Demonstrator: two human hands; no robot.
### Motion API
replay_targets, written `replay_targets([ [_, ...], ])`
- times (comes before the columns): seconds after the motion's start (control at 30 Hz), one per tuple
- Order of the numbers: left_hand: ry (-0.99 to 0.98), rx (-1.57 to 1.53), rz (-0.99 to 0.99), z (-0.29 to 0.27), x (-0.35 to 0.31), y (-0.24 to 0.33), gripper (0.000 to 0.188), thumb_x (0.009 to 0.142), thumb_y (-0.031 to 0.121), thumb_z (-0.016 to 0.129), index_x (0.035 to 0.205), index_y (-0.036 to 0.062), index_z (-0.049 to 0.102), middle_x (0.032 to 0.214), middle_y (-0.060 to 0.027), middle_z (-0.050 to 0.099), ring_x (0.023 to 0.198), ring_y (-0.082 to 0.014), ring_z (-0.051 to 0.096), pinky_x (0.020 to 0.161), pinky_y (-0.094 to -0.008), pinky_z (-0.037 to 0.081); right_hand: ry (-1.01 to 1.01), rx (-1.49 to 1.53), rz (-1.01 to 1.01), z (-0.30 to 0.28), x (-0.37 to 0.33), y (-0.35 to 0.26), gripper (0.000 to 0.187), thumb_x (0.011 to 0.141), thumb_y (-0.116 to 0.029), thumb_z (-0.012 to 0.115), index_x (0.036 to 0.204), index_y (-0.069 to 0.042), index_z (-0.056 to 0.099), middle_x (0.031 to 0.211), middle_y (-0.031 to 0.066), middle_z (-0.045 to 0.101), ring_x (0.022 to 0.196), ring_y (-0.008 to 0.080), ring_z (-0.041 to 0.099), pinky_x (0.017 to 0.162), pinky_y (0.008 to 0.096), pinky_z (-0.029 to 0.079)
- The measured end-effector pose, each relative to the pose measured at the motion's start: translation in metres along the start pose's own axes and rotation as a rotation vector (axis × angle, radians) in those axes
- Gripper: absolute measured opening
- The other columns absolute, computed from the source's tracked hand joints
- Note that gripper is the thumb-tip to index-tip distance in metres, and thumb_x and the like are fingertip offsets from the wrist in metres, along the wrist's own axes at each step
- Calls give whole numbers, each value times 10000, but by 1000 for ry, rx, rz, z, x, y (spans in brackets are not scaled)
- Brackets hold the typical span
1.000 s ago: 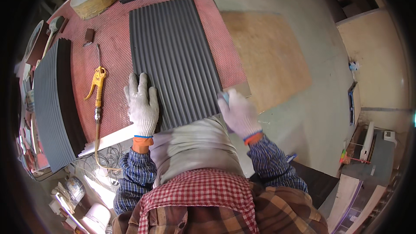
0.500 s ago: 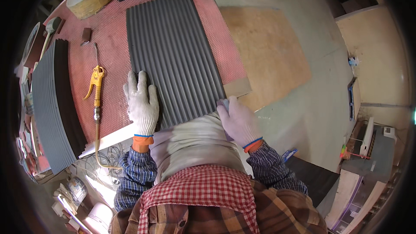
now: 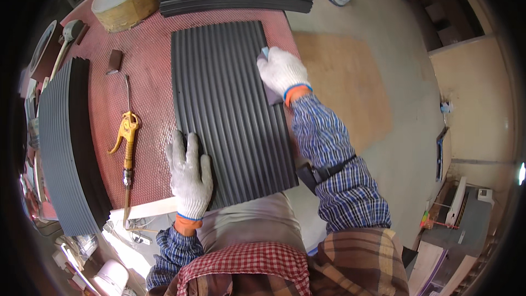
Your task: Manually sanding the edges and surface of a corrugated dark-colored panel using a handheld sanding block.
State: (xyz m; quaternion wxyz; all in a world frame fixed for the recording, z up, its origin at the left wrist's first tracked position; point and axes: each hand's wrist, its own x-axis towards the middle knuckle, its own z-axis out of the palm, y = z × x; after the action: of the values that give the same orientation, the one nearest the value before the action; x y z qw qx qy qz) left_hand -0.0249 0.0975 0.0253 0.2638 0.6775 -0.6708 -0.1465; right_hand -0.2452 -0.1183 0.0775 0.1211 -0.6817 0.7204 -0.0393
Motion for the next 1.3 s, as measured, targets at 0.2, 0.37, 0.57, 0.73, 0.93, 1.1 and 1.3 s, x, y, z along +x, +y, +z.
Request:
replay_targets([
  [0.2, -48, 16, -45, -7, -2, 0, 530, 928, 124, 599, 1441, 37, 496, 1542, -308, 373, 1375, -585, 363, 1128, -581, 386, 14, -20, -51, -7, 107, -30, 456, 908, -323, 534, 1173, 6, 705, 1176, 264, 690, 1127, 425, 655, 993, 484, 509],
  [0.37, -5, -15, -33, -3, -2, 4, 515, 934, 143, 607, 1432, 47, 519, 1537, -300, 396, 1375, -586, 370, 1130, -580, 384, 4, -37, -24, -14, 131, -32, 469, 883, -294, 539, 1211, 0, 700, 1204, 263, 684, 1152, 420, 652, 1013, 482, 502],
  [0.57, 71, -57, 30, 2, 2, 2, 490, 959, 136, 589, 1439, 66, 517, 1551, -294, 384, 1396, -568, 367, 1155, -559, 367, 46, -1, -40, -2, 21, -3, 430, 946, -339, 507, 1136, 7, 677, 1115, 280, 695, 1076, 449, 657, 969, 531, 498],
  [0.73, 82, -16, 27, 1, 6, 5, 465, 947, 138, 598, 1391, 17, 529, 1476, -340, 434, 1364, -507, 441, 1196, -583, 297, -20, 46, 25, 7, -109, 23, 394, 971, -376, 537, 1076, -4, 618, 1006, 268, 703, 967, 460, 671, 875, 550, 517],
  [0.93, 146, 26, 25, 9, -1, -2, 461, 951, 145, 593, 1391, 23, 530, 1479, -341, 433, 1381, -503, 420, 1185, -583, 303, -14, 133, 29, 15, -255, 48, 356, 988, -367, 551, 1073, -27, 608, 955, 238, 705, 888, 454, 675, 813, 543, 529],
  [1.1, 129, 19, 75, 9, -5, 0, 468, 959, 155, 588, 1387, -19, 517, 1478, -355, 422, 1382, -504, 415, 1185, -588, 297, -236, 185, 233, -3, -305, 53, 373, 986, -349, 571, 1085, 9, 605, 930, 243, 701, 873, 454, 676, 773, 514, 531],
  [1.3, 116, 16, 61, 11, -12, 8, 466, 981, 165, 565, 1410, -11, 512, 1519, -356, 381, 1375, -571, 381, 1188, -567, 304, -191, 243, 195, -7, -289, 44, 392, 993, -358, 563, 1052, 26, 610, 942, 256, 699, 898, 446, 679, 779, 513, 530],
])
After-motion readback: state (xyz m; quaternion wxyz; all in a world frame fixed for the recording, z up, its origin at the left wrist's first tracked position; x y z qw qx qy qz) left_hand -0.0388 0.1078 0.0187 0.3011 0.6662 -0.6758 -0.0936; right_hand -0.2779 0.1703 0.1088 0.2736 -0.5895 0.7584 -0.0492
